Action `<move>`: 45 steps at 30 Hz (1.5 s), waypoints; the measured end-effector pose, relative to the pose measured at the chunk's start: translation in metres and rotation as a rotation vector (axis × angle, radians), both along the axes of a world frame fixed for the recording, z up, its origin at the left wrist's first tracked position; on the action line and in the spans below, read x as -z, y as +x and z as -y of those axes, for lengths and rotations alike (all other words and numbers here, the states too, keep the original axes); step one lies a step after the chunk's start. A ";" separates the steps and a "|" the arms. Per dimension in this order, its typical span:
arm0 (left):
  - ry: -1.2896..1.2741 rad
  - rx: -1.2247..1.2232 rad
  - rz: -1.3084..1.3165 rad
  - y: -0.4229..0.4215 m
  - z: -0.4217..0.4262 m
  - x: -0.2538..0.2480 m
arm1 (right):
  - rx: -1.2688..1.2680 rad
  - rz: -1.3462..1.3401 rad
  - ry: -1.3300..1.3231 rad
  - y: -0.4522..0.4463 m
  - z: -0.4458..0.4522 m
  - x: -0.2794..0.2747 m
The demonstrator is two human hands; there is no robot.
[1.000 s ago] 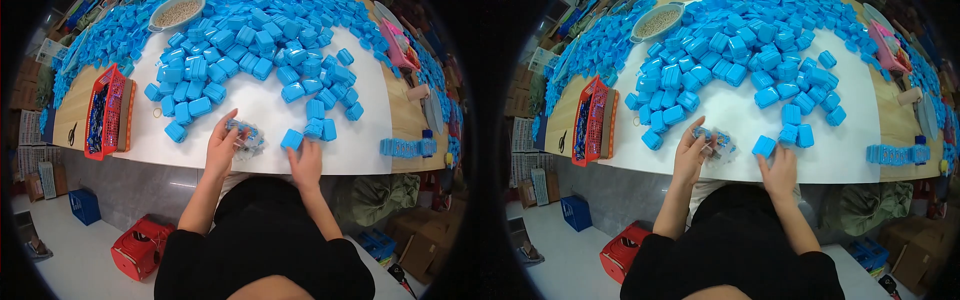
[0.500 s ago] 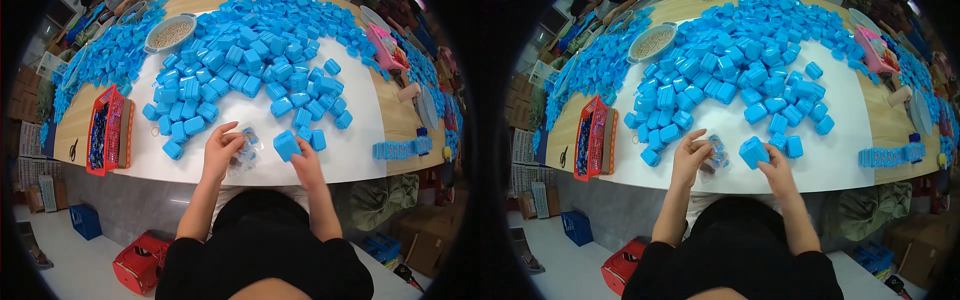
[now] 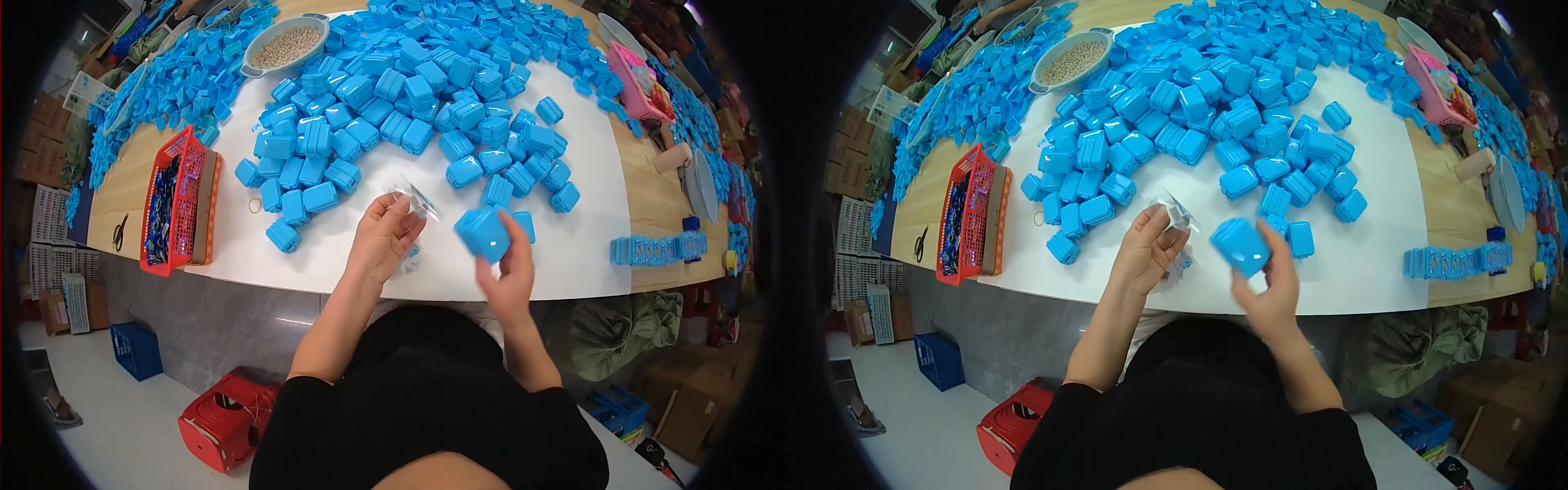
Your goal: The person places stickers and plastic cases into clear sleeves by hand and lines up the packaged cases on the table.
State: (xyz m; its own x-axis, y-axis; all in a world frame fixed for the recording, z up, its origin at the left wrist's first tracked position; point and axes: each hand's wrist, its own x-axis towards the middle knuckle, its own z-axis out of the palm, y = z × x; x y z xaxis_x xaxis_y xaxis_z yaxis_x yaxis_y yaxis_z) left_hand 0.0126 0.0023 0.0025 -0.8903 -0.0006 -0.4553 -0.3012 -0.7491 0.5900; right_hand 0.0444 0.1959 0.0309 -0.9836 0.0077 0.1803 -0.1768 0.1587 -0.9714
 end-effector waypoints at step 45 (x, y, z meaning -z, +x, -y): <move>0.046 0.110 -0.209 0.023 -0.053 -0.040 | 0.103 -0.652 0.394 -0.006 0.008 0.022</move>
